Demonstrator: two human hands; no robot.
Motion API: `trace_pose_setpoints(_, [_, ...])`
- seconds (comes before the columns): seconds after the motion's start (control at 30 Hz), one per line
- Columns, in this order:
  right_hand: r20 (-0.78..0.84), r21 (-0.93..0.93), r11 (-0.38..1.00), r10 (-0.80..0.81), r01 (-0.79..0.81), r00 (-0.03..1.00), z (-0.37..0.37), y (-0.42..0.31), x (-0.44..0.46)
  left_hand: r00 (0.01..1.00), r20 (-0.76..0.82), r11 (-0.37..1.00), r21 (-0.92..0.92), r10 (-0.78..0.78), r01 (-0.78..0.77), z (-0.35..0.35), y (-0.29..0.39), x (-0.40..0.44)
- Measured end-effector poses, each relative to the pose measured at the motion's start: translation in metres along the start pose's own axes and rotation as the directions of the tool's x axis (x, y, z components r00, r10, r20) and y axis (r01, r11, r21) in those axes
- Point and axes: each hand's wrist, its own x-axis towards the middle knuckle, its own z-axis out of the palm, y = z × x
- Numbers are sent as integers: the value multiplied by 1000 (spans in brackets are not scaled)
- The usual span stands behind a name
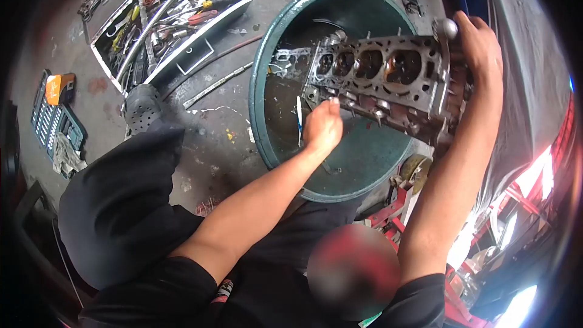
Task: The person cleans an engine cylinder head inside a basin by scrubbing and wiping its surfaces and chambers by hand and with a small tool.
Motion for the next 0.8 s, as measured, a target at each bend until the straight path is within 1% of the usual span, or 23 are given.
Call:
trace_pose_setpoints(0.03, [-58, -90, 994, -67, 62, 996, 2, 5, 7, 999, -44, 999, 51, -17, 19, -5, 2, -1])
trace_pose_setpoints(0.07, [-45, -35, 999, -34, 33, 998, 3, 11, 10, 997, -76, 993, 109, -34, 43, -8, -1, -2])
trace_pose_setpoints(0.13, [96, 156, 985, 62, -76, 993, -1, 14, 5, 998, -16, 995, 90, -52, 54, -3, -5, 1])
trace_pose_setpoints(0.2, [75, 139, 989, 38, -48, 996, 1, 25, 7, 997, -13, 994, 84, -73, 74, 5, -7, 5])
trace_pose_setpoints(0.27, [45, 175, 984, 32, -40, 998, 3, 37, 11, 999, -40, 999, 23, 36, -35, 22, -12, 7])
trace_pose_setpoints(0.3, [120, 223, 971, 64, -89, 991, 2, 41, 12, 997, 42, 996, 57, 72, -74, 22, -2, 3])
trace_pose_setpoints(0.33, [126, 219, 971, 66, -92, 990, 3, 49, 19, 996, 80, 995, 92, 29, -36, 24, 15, -3])
trace_pose_setpoints(0.4, [72, 205, 979, -14, -1, 997, 4, 71, 28, 997, 76, 981, 191, -3, -12, 33, 17, -5])
trace_pose_setpoints(0.43, [140, 228, 971, 42, -73, 989, 0, 65, 22, 998, 45, 988, 154, -39, 32, 36, 6, -2])
trace_pose_setpoints(0.47, [134, 232, 970, 39, -69, 990, 0, 75, 26, 998, 10, 991, 115, -66, 64, 36, -8, 8])
trace_pose_setpoints(0.5, [79, 245, 969, -9, -11, 997, 1, 77, 27, 993, 52, 985, 142, -102, 94, 27, -9, 18])
trace_pose_setpoints(0.53, [36, 258, 965, -57, 46, 998, 7, 78, 27, 993, 41, 985, 144, -107, 100, 30, -5, 17])
trace_pose_setpoints(0.57, [194, 417, 896, 73, -149, 978, 4, 81, 23, 996, 82, 982, 186, -40, 24, 36, -1, 7])
trace_pose_setpoints(0.6, [132, 488, 861, 88, -142, 987, 12, 92, 30, 991, 132, 973, 226, 21, -51, 35, 7, -2])
trace_pose_setpoints(0.63, [210, 463, 869, 81, -172, 974, 9, 101, 32, 986, 166, 960, 280, -34, -14, 35, 12, -4])
trace_pose_setpoints(0.67, [276, 437, 879, 72, -192, 958, 4, 105, 35, 999, 51, 983, 180, 15, -24, 43, -9, -1])
trace_pose_setpoints(0.7, [265, 439, 879, 69, -185, 962, 1, 106, 35, 998, 55, 979, 202, -5, -6, 41, -22, 12])
trace_pose_setpoints(0.73, [212, 450, 878, 72, -163, 975, 1, 107, 34, 998, 55, 974, 224, -32, 19, 35, -27, 22])
trace_pose_setpoints(0.77, [177, 458, 876, 73, -148, 982, 7, 107, 33, 1000, 22, 977, 215, 9, -14, 38, -28, 23])
trace_pose_setpoints(0.8, [239, 478, 859, 75, -184, 968, 9, 121, 41, 996, -24, 976, 205, 81, -74, 43, -16, 14])
